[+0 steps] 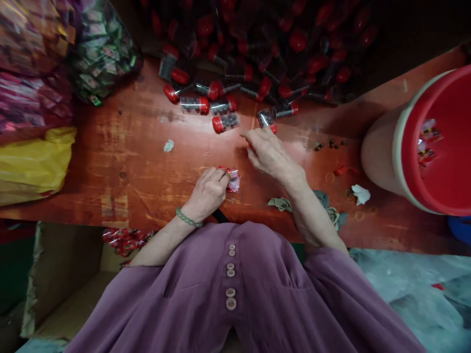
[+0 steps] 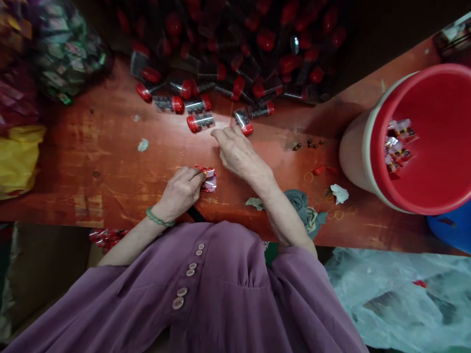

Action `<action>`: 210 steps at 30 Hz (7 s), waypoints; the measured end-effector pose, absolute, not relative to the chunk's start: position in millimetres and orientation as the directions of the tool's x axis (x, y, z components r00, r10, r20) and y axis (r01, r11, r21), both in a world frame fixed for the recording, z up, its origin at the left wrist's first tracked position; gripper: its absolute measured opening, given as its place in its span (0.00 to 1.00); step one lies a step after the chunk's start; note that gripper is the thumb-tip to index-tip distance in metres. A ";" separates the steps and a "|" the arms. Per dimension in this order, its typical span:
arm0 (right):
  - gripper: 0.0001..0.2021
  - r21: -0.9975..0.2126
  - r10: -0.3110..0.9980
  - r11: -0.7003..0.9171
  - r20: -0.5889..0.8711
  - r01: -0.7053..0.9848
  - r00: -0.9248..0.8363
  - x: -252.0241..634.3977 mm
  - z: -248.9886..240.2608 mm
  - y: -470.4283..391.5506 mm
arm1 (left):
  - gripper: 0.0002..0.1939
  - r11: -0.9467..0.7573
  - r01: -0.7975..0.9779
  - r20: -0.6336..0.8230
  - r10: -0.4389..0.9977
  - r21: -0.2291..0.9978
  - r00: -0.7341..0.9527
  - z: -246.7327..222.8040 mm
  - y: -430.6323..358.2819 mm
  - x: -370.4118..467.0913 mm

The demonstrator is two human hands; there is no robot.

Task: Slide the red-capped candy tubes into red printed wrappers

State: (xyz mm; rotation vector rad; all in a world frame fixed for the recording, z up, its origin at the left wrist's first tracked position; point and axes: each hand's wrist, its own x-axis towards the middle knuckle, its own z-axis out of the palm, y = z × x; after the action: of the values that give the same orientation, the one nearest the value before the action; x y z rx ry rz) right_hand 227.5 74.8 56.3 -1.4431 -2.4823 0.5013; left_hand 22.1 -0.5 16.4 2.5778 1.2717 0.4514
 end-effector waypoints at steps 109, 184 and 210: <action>0.20 -0.696 0.927 0.370 0.321 0.615 -0.195 173.8 12.6 -20.2 | 0.18 0.636 -0.571 -0.673 0.716 0.520 0.185 26.4 5.5 36.4; 0.11 -0.999 0.997 -0.048 -0.049 -0.021 0.054 168.0 42.9 -28.4 | 0.19 0.424 -0.536 -0.352 0.905 0.730 0.237 47.8 5.2 48.9; 0.13 -0.892 0.944 0.299 0.329 0.339 0.032 169.4 36.0 -60.1 | 0.20 0.330 -0.588 -0.400 0.916 0.738 0.011 49.3 -15.4 51.0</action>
State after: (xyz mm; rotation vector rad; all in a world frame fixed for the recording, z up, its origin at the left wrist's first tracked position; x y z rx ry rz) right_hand 169.4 -60.1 36.0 -1.2326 -1.5158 0.7222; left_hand 51.0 -15.4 49.3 0.4168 0.9864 1.2278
